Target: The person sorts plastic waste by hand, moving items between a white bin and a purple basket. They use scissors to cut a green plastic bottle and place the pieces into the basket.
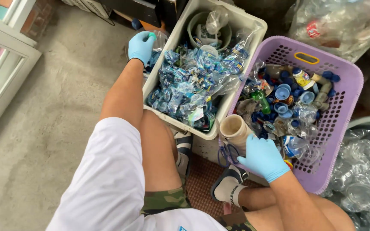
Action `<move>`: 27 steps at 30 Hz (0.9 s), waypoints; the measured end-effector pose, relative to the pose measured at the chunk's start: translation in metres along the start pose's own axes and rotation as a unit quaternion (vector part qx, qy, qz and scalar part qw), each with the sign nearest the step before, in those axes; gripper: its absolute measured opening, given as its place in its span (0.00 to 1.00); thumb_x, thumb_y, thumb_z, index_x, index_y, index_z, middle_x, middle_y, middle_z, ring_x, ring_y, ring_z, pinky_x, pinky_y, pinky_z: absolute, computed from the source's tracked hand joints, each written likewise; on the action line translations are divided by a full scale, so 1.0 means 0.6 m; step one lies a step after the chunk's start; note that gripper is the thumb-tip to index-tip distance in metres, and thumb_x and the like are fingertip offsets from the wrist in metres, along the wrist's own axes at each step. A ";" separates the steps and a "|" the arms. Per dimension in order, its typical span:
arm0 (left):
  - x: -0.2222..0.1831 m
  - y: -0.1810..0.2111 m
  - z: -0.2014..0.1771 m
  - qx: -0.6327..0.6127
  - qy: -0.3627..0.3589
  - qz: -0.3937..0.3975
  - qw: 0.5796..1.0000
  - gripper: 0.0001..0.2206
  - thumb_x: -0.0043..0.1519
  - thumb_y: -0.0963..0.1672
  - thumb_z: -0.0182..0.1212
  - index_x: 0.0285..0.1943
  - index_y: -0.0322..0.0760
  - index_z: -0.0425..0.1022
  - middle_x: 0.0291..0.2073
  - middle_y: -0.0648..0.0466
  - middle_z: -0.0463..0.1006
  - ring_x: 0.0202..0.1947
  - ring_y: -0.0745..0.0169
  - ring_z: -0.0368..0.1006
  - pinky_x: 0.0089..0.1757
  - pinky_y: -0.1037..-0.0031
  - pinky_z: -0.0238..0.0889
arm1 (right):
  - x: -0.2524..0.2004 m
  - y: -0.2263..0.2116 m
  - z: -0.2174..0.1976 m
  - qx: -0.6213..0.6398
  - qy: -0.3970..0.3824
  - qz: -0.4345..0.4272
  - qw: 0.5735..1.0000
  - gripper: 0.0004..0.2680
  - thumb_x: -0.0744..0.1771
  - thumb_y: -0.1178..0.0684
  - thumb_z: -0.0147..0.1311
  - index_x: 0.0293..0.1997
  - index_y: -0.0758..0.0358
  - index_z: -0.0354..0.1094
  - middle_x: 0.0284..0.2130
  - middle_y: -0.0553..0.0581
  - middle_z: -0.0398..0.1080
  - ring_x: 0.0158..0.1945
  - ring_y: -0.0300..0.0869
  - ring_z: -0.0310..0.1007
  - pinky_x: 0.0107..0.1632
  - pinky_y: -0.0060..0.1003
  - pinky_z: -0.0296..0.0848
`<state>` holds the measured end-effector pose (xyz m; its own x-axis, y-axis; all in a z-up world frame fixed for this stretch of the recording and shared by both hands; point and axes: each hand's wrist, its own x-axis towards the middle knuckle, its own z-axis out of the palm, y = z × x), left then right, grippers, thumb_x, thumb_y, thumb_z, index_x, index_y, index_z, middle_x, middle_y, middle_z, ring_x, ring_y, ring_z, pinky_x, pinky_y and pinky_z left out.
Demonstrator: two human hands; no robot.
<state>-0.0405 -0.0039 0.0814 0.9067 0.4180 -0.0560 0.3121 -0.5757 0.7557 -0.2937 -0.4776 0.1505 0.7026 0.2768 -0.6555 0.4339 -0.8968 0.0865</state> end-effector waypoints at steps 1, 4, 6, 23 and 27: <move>0.012 -0.034 0.001 -0.002 0.001 -0.004 1.000 0.13 0.60 0.51 0.56 0.46 0.52 0.84 0.41 0.62 0.85 0.40 0.66 0.76 0.44 0.67 0.68 | 0.005 0.002 0.000 -0.004 -0.002 -0.002 1.000 0.29 0.63 0.29 0.56 0.60 0.65 0.59 0.48 0.60 0.75 0.50 0.55 0.78 0.52 0.51 0.72; 0.030 -0.101 0.007 -0.005 -0.010 -0.040 0.999 0.15 0.63 0.50 0.56 0.51 0.45 0.84 0.39 0.56 0.84 0.38 0.61 0.74 0.42 0.63 0.69 | 0.014 0.011 -0.002 -0.001 0.020 -0.001 1.000 0.26 0.62 0.30 0.56 0.55 0.62 0.62 0.43 0.61 0.77 0.45 0.57 0.79 0.48 0.53 0.74; 0.024 -0.101 0.000 0.002 -0.051 -0.078 0.996 0.13 0.66 0.47 0.53 0.28 0.46 0.74 0.20 0.57 0.72 0.26 0.65 0.63 0.32 0.66 0.61 | 0.013 0.011 -0.007 0.010 0.033 0.004 0.999 0.27 0.62 0.30 0.56 0.58 0.62 0.59 0.41 0.59 0.77 0.44 0.56 0.79 0.46 0.52 0.75; 0.113 -0.199 0.088 0.040 0.006 -0.142 0.989 0.13 0.59 0.41 0.55 0.50 0.46 0.81 0.49 0.51 0.82 0.51 0.48 0.76 0.51 0.61 0.71 | 0.009 0.014 -0.024 0.044 0.021 0.009 0.999 0.24 0.62 0.31 0.56 0.54 0.59 0.60 0.41 0.59 0.77 0.45 0.59 0.78 0.47 0.54 0.74; 0.069 -0.086 0.061 0.046 0.103 0.053 0.992 0.10 0.61 0.44 0.57 0.46 0.45 0.83 0.42 0.52 0.85 0.42 0.47 0.79 0.43 0.56 0.71 | 0.016 0.020 0.001 0.045 0.036 0.005 0.998 0.26 0.61 0.32 0.58 0.55 0.60 0.60 0.42 0.61 0.76 0.46 0.61 0.78 0.48 0.56 0.73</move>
<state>-0.0088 0.0172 0.0161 0.8612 0.4814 0.1629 0.2509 -0.6816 0.6874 -0.2822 -0.4859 0.1450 0.7473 0.2887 -0.5985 0.3763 -0.9262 0.0231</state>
